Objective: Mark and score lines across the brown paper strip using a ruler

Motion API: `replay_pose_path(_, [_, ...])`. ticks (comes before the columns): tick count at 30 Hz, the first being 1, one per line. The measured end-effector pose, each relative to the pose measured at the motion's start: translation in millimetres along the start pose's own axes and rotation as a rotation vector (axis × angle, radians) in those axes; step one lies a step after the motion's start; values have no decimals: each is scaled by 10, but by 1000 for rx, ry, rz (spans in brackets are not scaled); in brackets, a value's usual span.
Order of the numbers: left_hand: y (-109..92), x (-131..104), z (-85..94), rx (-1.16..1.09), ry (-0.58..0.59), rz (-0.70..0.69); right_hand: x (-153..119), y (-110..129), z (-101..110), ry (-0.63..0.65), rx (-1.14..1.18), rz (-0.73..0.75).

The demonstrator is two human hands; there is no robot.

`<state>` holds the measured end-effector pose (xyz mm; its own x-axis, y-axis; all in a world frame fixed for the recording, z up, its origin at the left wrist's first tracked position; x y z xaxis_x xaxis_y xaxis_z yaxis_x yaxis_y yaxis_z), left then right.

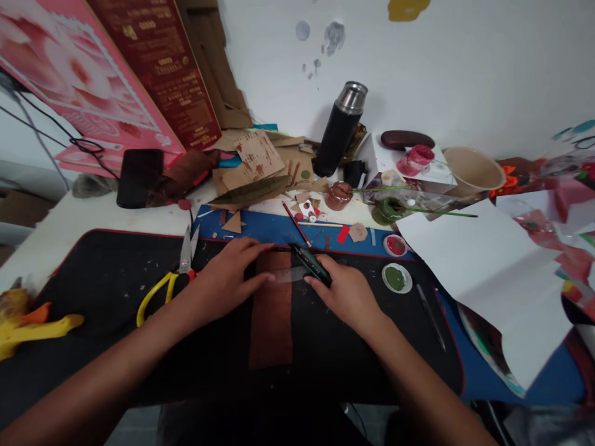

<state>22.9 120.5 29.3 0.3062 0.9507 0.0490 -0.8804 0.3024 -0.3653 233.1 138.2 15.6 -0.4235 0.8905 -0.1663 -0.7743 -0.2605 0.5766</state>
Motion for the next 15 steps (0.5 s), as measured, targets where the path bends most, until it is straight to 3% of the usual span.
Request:
replay_pose_path(7, [195, 141, 33, -182, 146, 56, -3, 62, -26, 39, 34, 114])
replay_pose_path(12, [611, -108, 239, -260, 226, 262, -3, 26, -29, 23, 21, 89])
replay_pose_path(15, [832, -303, 424, -319, 179, 409, -9, 7, -29, 6, 5, 79])
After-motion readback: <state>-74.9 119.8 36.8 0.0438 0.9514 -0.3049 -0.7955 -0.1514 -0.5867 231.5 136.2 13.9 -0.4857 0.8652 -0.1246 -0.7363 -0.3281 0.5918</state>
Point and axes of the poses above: each hand's wrist, its own x-axis towards the middle knuckle, its own z-axis out of the back of the hand, y = z × x, the point moved 8 cm from there along x, towards the middle knuckle, and after that the axes turned 12 degrees about x, right-handed, at the moved point
